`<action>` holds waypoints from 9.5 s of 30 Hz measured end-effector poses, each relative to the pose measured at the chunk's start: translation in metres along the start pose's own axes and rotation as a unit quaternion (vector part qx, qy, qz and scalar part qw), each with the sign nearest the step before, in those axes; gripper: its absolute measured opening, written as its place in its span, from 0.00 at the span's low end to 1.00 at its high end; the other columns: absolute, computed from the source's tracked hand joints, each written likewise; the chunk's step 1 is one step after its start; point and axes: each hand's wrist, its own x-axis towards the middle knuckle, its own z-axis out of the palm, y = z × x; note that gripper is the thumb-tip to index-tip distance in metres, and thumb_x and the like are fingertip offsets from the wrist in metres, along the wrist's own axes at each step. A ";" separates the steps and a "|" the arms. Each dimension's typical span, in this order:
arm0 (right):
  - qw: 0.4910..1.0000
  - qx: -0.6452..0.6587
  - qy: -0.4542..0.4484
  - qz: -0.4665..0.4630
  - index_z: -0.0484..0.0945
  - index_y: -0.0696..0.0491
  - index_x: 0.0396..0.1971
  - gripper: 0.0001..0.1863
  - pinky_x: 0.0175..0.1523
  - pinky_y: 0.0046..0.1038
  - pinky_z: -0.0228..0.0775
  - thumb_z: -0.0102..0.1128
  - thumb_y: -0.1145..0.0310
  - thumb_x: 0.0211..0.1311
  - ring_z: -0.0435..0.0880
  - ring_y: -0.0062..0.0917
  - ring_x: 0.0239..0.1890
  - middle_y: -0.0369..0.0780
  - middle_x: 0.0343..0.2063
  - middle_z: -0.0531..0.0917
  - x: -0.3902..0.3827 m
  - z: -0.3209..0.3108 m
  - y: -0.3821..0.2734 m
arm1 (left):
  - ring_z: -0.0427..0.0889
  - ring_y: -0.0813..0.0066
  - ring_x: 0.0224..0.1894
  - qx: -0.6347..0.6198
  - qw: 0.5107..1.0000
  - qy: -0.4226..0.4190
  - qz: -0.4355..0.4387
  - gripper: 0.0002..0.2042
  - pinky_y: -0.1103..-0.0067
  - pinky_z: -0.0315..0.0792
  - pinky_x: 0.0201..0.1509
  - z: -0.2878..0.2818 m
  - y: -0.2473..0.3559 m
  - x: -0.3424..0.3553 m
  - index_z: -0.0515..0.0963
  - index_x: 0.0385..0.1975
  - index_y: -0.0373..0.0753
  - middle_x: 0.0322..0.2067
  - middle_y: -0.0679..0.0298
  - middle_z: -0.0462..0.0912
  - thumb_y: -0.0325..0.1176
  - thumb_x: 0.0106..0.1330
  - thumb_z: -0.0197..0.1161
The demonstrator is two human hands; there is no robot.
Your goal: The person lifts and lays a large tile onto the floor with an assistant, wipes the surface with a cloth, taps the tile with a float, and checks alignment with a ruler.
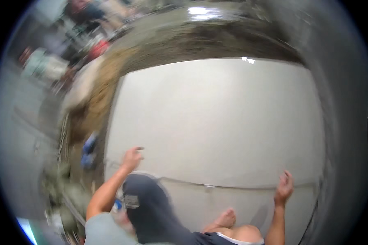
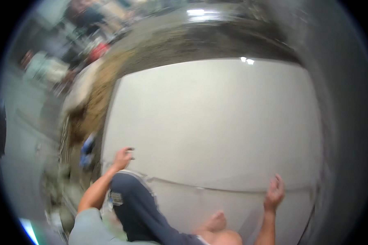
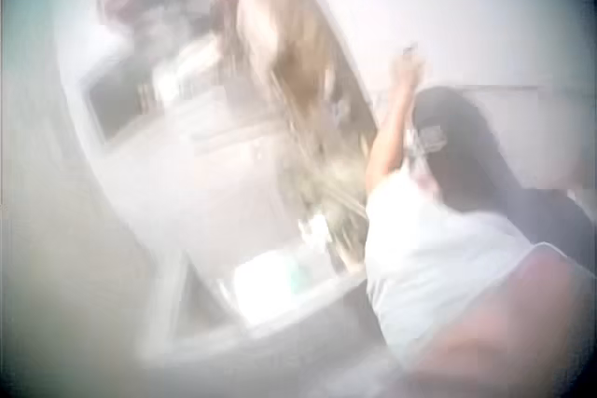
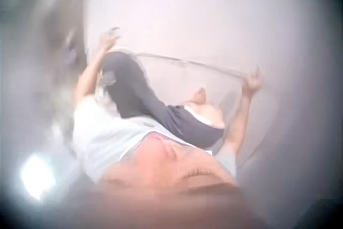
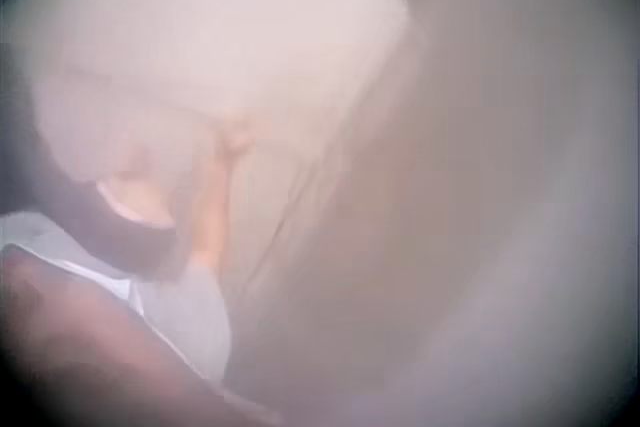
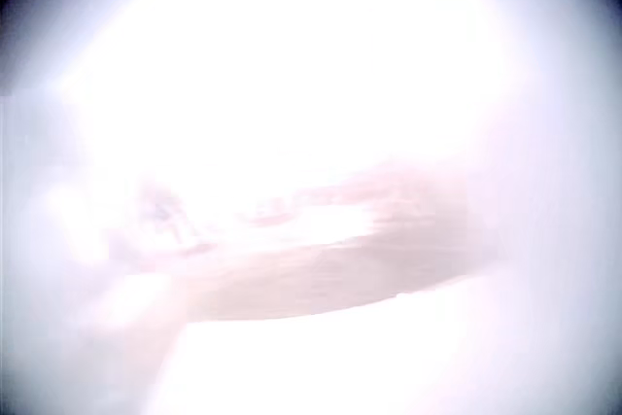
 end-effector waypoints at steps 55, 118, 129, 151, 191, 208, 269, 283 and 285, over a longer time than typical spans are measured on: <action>0.791 0.268 -0.524 0.169 0.67 0.54 0.61 0.30 0.54 0.35 0.75 0.43 0.44 0.74 0.83 0.31 0.47 0.43 0.46 0.80 0.084 0.188 -0.161 | 0.80 0.64 0.33 0.455 0.790 -0.125 0.391 0.06 0.67 0.64 0.49 0.019 0.176 0.120 0.73 0.33 0.40 0.24 0.64 0.79 0.27 0.56 0.56; 0.948 0.074 -0.219 0.218 0.69 0.60 0.25 0.34 0.31 0.34 0.72 0.41 0.38 0.72 0.75 0.33 0.20 0.41 0.18 0.78 0.329 0.110 0.058 | 0.38 0.43 0.76 0.257 0.942 -0.055 0.208 0.40 0.59 0.38 0.77 0.507 0.175 0.162 0.46 0.70 0.23 0.72 0.36 0.40 0.46 0.66 0.52; 0.997 -0.064 -0.043 0.028 0.76 0.62 0.40 0.27 0.35 0.41 0.75 0.38 0.51 0.75 0.83 0.40 0.29 0.49 0.27 0.82 0.223 0.130 0.123 | 0.43 0.42 0.75 0.252 0.936 -0.017 0.245 0.38 0.58 0.42 0.76 0.509 0.171 0.164 0.49 0.70 0.25 0.72 0.36 0.44 0.48 0.70 0.50; 0.987 0.050 0.035 0.148 0.73 0.59 0.31 0.30 0.31 0.39 0.71 0.39 0.44 0.74 0.81 0.36 0.22 0.45 0.16 0.77 0.188 0.005 0.087 | 0.49 0.42 0.73 0.348 0.881 0.067 0.312 0.36 0.59 0.48 0.75 0.543 0.162 0.180 0.51 0.71 0.29 0.71 0.37 0.48 0.55 0.75 0.40; 0.891 0.054 -0.270 0.362 0.69 0.43 0.26 0.28 0.10 0.20 0.47 0.49 0.31 0.64 0.56 0.13 0.06 0.25 0.10 0.60 0.206 0.231 -0.091 | 0.43 0.57 0.77 0.233 0.958 0.129 -0.111 0.42 0.60 0.38 0.77 0.199 -0.199 0.062 0.48 0.73 0.35 0.74 0.51 0.46 0.52 0.66 0.56; 0.795 -0.053 -0.551 0.248 0.65 0.46 0.27 0.28 0.14 0.24 0.56 0.42 0.34 0.69 0.62 0.19 0.08 0.31 0.11 0.64 0.040 0.496 -0.122 | 0.42 0.56 0.77 0.124 0.927 0.263 -0.239 0.44 0.60 0.36 0.77 0.133 -0.274 0.075 0.49 0.72 0.32 0.74 0.50 0.47 0.57 0.65 0.55; 0.923 0.254 -0.226 0.180 0.66 0.43 0.26 0.30 0.12 0.19 0.49 0.40 0.30 0.67 0.56 0.13 0.09 0.28 0.12 0.61 0.071 0.432 -0.293 | 0.48 0.49 0.75 0.201 0.928 0.226 -0.218 0.43 0.57 0.43 0.76 0.122 -0.276 0.090 0.53 0.70 0.30 0.72 0.47 0.51 0.52 0.61 0.59; 0.873 -0.001 -0.456 0.175 0.71 0.49 0.26 0.32 0.15 0.24 0.57 0.37 0.33 0.70 0.64 0.18 0.11 0.32 0.14 0.68 0.114 0.465 -0.329 | 0.50 0.48 0.74 0.230 0.922 0.247 -0.192 0.39 0.56 0.48 0.75 0.112 -0.283 0.093 0.55 0.70 0.32 0.71 0.47 0.53 0.49 0.63 0.58; 0.917 0.138 -0.349 0.133 0.70 0.47 0.31 0.30 0.14 0.23 0.54 0.36 0.33 0.70 0.62 0.17 0.10 0.30 0.14 0.65 0.132 0.390 -0.314 | 0.51 0.48 0.74 0.268 0.906 0.297 -0.138 0.37 0.57 0.49 0.75 0.115 -0.287 0.093 0.55 0.70 0.32 0.71 0.48 0.54 0.48 0.65 0.56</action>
